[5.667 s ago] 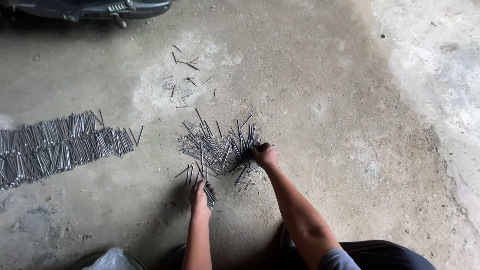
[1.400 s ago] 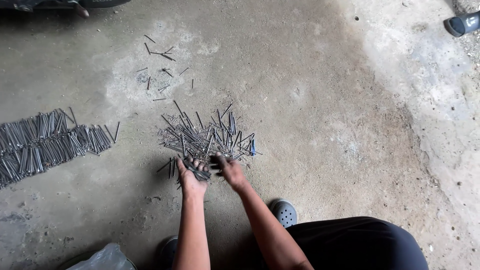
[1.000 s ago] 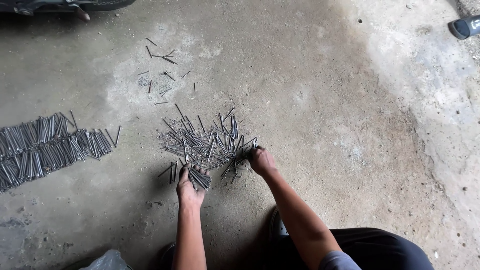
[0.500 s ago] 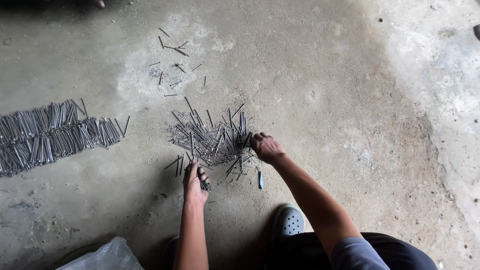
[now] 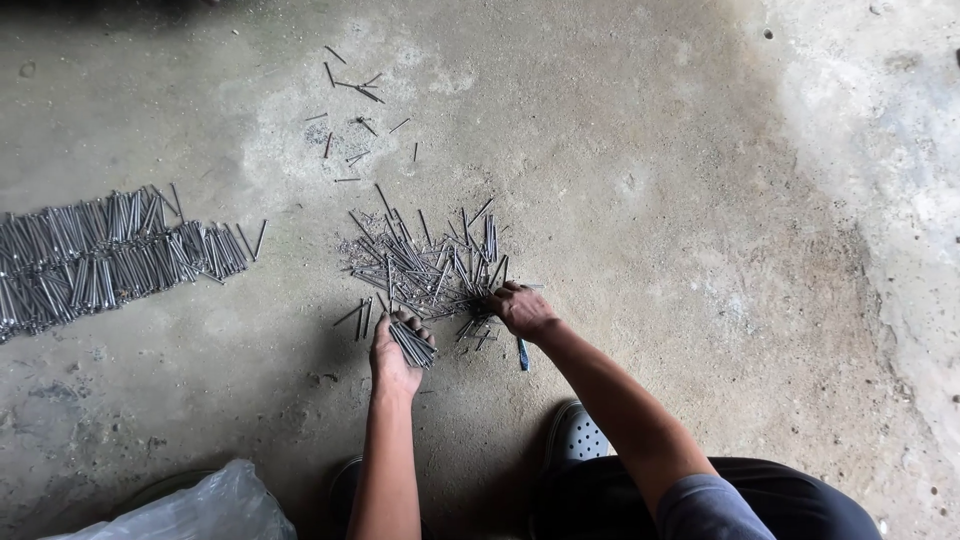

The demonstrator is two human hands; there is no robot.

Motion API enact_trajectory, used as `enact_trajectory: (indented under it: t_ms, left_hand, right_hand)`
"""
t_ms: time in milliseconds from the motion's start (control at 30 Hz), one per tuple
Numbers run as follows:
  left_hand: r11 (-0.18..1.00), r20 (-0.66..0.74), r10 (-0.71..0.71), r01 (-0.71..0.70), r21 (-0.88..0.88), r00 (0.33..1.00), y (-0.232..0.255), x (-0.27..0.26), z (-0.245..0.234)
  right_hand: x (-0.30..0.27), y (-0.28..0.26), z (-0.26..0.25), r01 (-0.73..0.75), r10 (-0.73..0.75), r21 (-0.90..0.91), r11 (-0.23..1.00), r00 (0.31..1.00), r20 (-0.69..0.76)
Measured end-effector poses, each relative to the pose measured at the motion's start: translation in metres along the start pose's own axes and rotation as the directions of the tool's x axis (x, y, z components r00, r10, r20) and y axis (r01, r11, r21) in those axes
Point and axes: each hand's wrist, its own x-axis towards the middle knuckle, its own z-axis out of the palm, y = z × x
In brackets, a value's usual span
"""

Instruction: The person sits on a concrete floor and sorts a pile of loose nails by hand, gathering them into a neat stack. The person repeatedly picks up handfuls of nails, aligns them, and places them into a growing organized pile to the left.

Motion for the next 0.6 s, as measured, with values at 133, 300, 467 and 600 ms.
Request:
enact_trajectory:
  t_ms: [133,300,467,600]
  left_hand:
    - [0.998,0.016,0.019,-0.018,-0.057,1.0,0.003,-0.013,0.005]
    - [0.987,0.021,0.035,-0.031,-0.158,0.999,0.006,-0.02,0.008]
    - [0.984,0.014,0.001,0.002,-0.176,1.0,-0.004,0.005,-0.009]
    - [0.992,-0.002,-0.02,0.02,-0.122,1.0,-0.013,0.014,-0.014]
  right_hand:
    - [0.002,-0.014,-0.036,-0.013,0.013,0.048,0.999,1.0,-0.003]
    - [-0.002,-0.019,-0.031,-0.026,0.024,0.05,0.998,0.999,0.03]
    - [-0.011,-0.01,-0.031,-0.054,0.055,-0.011,0.998,0.997,0.056]
    - [-0.013,0.004,0.005,-0.194,0.188,0.062,0.979,0.977,0.095]
